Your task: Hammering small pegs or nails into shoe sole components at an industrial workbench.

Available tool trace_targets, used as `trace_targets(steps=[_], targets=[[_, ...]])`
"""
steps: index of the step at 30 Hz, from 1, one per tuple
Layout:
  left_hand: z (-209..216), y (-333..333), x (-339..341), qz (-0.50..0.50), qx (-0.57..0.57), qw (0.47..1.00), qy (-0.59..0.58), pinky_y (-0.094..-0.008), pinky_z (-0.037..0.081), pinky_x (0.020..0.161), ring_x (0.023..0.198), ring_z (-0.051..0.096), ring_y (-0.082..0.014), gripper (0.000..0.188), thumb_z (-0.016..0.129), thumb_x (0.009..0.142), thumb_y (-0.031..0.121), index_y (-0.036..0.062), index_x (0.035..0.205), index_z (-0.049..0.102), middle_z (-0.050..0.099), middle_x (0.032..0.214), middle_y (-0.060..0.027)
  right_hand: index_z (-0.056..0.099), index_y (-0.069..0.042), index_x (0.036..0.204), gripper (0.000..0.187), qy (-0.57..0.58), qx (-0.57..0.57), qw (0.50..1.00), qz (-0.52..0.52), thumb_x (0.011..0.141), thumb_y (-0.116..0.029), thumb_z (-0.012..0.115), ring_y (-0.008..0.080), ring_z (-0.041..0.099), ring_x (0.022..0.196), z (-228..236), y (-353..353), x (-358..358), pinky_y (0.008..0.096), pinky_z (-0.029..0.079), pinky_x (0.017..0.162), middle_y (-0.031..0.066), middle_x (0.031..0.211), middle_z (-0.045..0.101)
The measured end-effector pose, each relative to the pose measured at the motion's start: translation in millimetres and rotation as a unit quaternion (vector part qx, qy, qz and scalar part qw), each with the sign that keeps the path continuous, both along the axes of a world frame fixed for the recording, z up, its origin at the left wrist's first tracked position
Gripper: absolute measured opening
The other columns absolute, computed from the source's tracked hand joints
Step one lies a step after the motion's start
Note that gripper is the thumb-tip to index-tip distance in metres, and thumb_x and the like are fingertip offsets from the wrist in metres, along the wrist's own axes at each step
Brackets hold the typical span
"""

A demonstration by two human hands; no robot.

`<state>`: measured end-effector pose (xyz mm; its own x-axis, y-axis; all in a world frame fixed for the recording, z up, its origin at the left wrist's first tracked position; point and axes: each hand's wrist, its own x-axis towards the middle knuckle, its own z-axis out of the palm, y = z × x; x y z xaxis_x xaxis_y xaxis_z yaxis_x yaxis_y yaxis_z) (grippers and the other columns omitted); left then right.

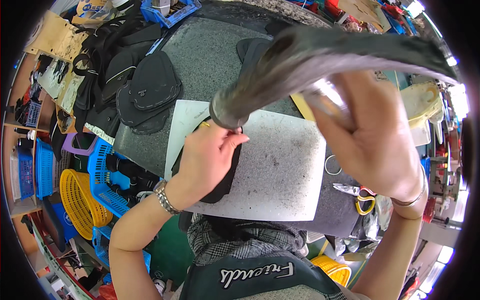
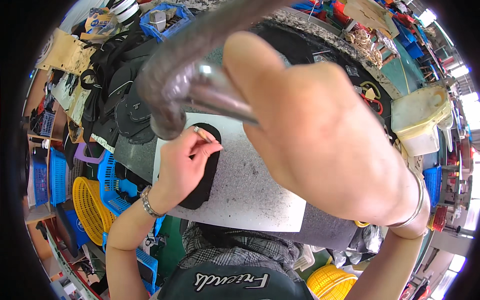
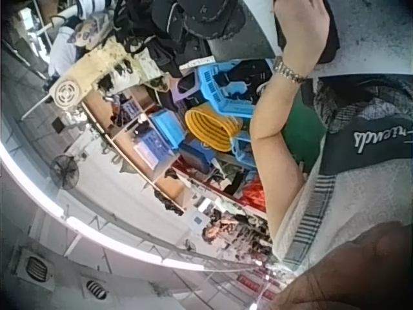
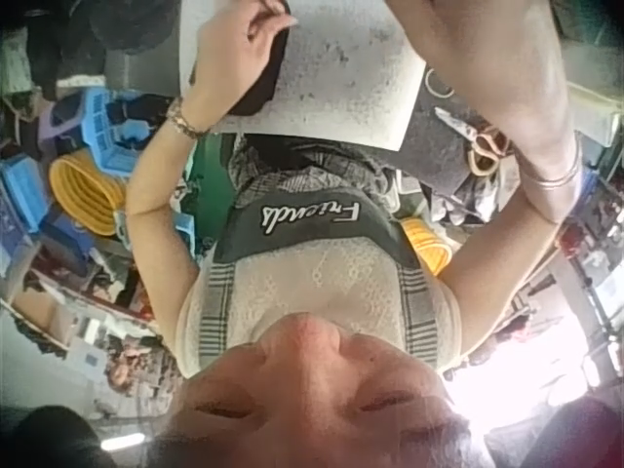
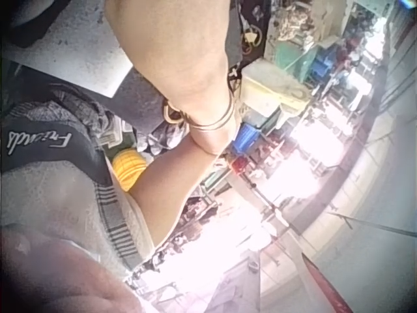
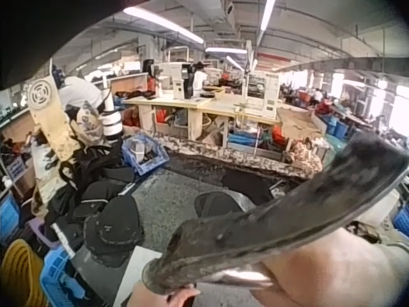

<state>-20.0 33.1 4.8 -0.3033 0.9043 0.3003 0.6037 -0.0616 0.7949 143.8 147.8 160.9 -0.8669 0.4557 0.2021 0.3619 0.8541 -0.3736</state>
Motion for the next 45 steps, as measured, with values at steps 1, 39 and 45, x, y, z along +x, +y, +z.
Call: trace_targets(steps=[1, 39, 45], targets=[[-2, -3, 2, -0.016, 0.012, 0.995, 0.096, -0.0325, 0.049, 0.057, 0.064, 0.060, -0.0302, 0.010, 0.066, 0.082, 0.003, 0.0000, 0.086, 0.057, 0.060, 0.072, -0.0151, 0.057, 0.003, 0.105, 0.031, -0.091, 0.064, 0.993, 0.035, 0.075, 0.002, 0.061, 0.0347, 0.055, 0.060, -4, 2, 3, 0.0384, 0.044, 0.057, 0.0183, 0.080, 0.060], [-14, 16, -12, 0.020, 0.006, 0.988, -0.155, -0.0292, 0.047, 0.056, 0.061, 0.064, -0.0210, 0.010, 0.065, 0.083, 0.001, 0.0009, 0.089, 0.057, 0.064, 0.075, -0.0115, 0.052, 0.002, 0.104, 0.030, -0.074, 0.031, 0.993, 0.083, 0.075, 0.002, 0.059, 0.0402, 0.056, 0.062, -16, 20, -6, 0.0425, 0.045, 0.057, 0.0194, 0.069, 0.056], [-13, 15, -7, 0.009, 0.005, 0.999, 0.038, -0.0250, 0.049, 0.061, 0.068, 0.064, -0.0137, 0.009, 0.066, 0.082, 0.000, -0.0011, 0.088, 0.059, 0.066, 0.079, -0.0098, 0.051, 0.000, 0.106, 0.032, -0.156, 0.050, 0.983, 0.078, 0.075, -0.001, 0.060, 0.0415, 0.056, 0.065, -18, 24, -10, 0.0469, 0.044, 0.058, 0.0210, 0.074, 0.058]])
